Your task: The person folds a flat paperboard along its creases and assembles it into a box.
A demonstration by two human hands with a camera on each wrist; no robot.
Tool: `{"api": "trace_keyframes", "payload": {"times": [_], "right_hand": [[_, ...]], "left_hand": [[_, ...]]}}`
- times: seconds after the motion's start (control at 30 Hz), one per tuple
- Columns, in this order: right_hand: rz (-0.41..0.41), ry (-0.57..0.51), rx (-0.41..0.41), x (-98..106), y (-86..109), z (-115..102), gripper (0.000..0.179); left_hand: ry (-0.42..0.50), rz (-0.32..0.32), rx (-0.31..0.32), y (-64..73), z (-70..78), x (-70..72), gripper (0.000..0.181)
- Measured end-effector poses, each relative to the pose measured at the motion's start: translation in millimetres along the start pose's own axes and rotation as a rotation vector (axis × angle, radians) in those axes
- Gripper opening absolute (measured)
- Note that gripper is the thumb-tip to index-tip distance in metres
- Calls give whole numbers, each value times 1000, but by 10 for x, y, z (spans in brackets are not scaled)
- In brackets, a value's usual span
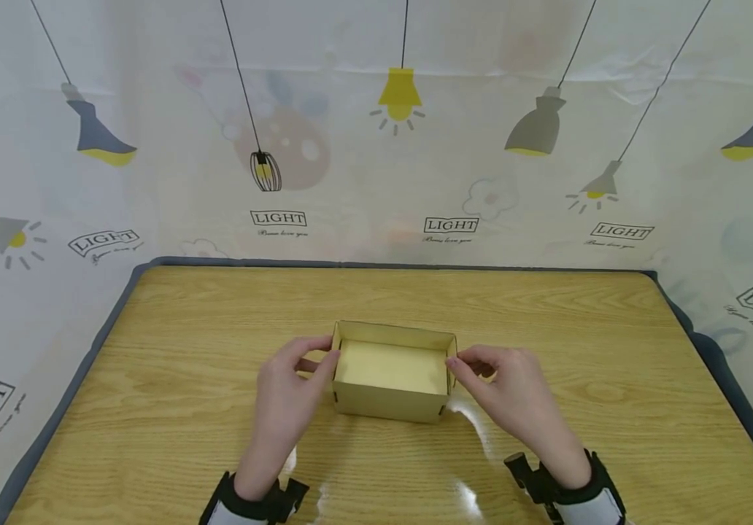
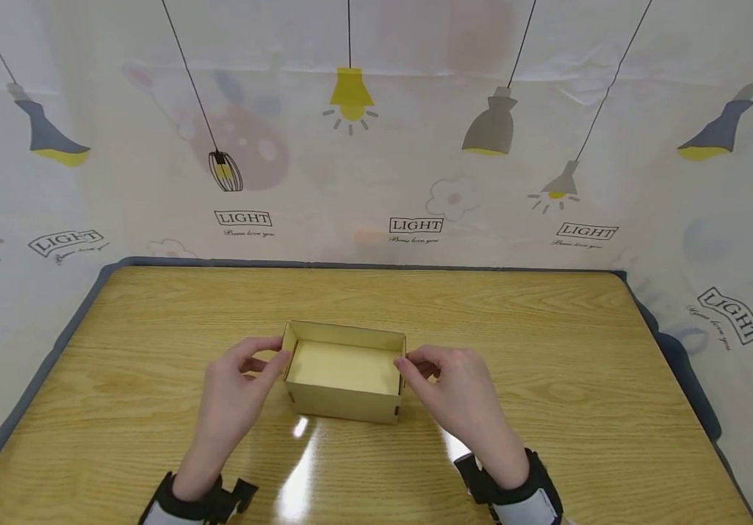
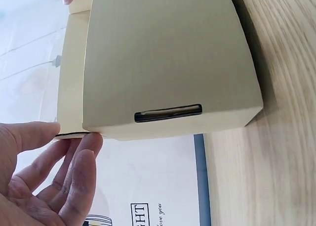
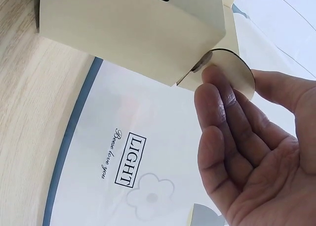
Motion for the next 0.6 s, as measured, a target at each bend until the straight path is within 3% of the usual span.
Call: {"api": "trace_keyframes", "payload": {"times": [0.6], "right_hand": [[11, -15, 22, -6, 3, -25, 11]], "left_hand": [[11, 13, -11, -7, 21, 8, 18]]}}
Point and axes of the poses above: each hand's wrist, its own y-axis away from the middle knuckle, its own x-axis out of the back of the hand, z = x × y, the point moved 7 cm from there along -y, towards the middle knuckle, and after that the axes turned 3 degrees about -y, right-handed, at the moved point
